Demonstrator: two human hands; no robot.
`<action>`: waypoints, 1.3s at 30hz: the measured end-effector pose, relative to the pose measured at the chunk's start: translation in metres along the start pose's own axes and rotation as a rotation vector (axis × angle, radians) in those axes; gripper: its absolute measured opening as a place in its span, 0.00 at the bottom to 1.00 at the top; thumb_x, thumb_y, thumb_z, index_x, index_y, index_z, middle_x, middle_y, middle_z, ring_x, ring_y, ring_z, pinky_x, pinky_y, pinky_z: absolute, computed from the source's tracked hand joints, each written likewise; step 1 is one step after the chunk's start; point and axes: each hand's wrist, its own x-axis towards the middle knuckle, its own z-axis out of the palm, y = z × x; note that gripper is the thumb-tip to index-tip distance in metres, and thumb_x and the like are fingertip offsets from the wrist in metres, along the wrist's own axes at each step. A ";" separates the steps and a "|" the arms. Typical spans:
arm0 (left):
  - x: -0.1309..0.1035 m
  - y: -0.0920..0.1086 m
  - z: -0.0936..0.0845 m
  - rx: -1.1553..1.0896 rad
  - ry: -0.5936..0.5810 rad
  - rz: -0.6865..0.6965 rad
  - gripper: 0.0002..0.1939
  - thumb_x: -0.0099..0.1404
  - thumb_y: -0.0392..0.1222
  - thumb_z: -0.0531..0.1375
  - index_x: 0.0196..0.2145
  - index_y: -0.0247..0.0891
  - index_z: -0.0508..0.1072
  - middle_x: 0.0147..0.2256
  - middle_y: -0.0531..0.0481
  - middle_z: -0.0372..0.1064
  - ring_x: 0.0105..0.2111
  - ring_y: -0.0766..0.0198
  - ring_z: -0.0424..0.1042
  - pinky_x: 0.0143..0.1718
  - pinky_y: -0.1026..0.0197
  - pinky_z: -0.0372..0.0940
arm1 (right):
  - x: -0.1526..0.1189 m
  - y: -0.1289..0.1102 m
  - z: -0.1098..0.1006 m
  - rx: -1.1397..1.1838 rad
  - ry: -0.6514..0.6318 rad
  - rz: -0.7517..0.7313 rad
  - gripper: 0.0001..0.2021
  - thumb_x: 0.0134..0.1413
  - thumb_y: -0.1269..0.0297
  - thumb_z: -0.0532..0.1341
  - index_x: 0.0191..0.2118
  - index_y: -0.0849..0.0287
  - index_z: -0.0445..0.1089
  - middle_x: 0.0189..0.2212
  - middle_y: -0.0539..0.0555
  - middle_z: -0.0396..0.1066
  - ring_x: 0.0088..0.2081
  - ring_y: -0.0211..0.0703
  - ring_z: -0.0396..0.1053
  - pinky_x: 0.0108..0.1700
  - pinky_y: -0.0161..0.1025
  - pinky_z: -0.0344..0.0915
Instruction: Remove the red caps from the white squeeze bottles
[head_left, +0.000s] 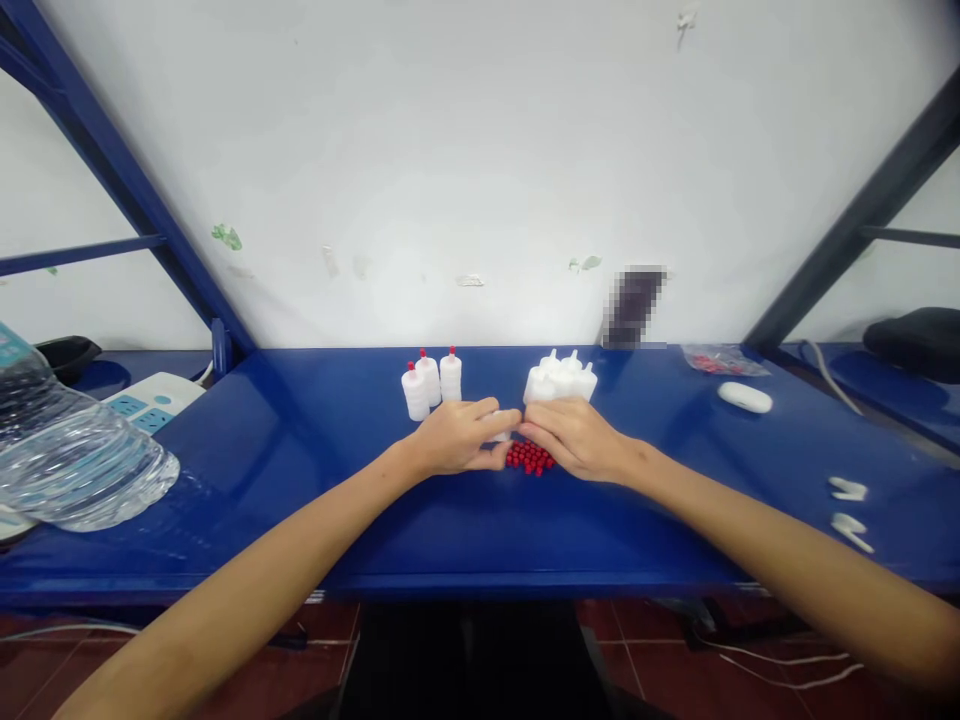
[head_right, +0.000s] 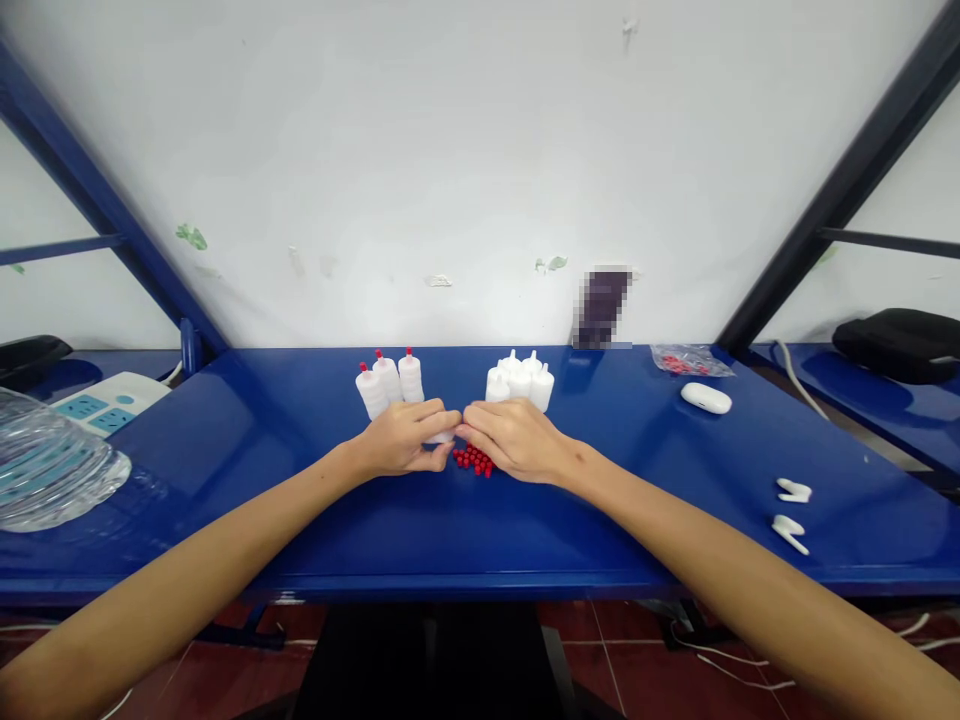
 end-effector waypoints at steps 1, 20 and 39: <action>-0.003 -0.003 0.000 0.050 0.012 0.026 0.12 0.67 0.41 0.51 0.44 0.38 0.69 0.28 0.51 0.67 0.24 0.65 0.66 0.24 0.65 0.61 | -0.006 0.001 -0.001 0.051 -0.002 0.043 0.19 0.72 0.60 0.46 0.27 0.56 0.56 0.21 0.47 0.58 0.22 0.34 0.54 0.27 0.36 0.51; -0.012 0.010 -0.011 -0.349 0.040 -0.339 0.12 0.69 0.44 0.52 0.46 0.37 0.68 0.32 0.51 0.72 0.27 0.64 0.69 0.31 0.63 0.63 | -0.027 0.030 -0.020 0.279 -0.499 0.505 0.06 0.61 0.63 0.56 0.36 0.58 0.67 0.23 0.46 0.64 0.25 0.35 0.60 0.30 0.35 0.54; -0.001 0.021 -0.003 -0.231 -0.192 -0.248 0.19 0.73 0.51 0.53 0.57 0.40 0.66 0.46 0.45 0.75 0.39 0.57 0.77 0.38 0.60 0.68 | -0.018 0.001 -0.005 0.264 -0.077 0.331 0.13 0.64 0.53 0.57 0.36 0.58 0.69 0.18 0.43 0.57 0.22 0.35 0.55 0.30 0.35 0.56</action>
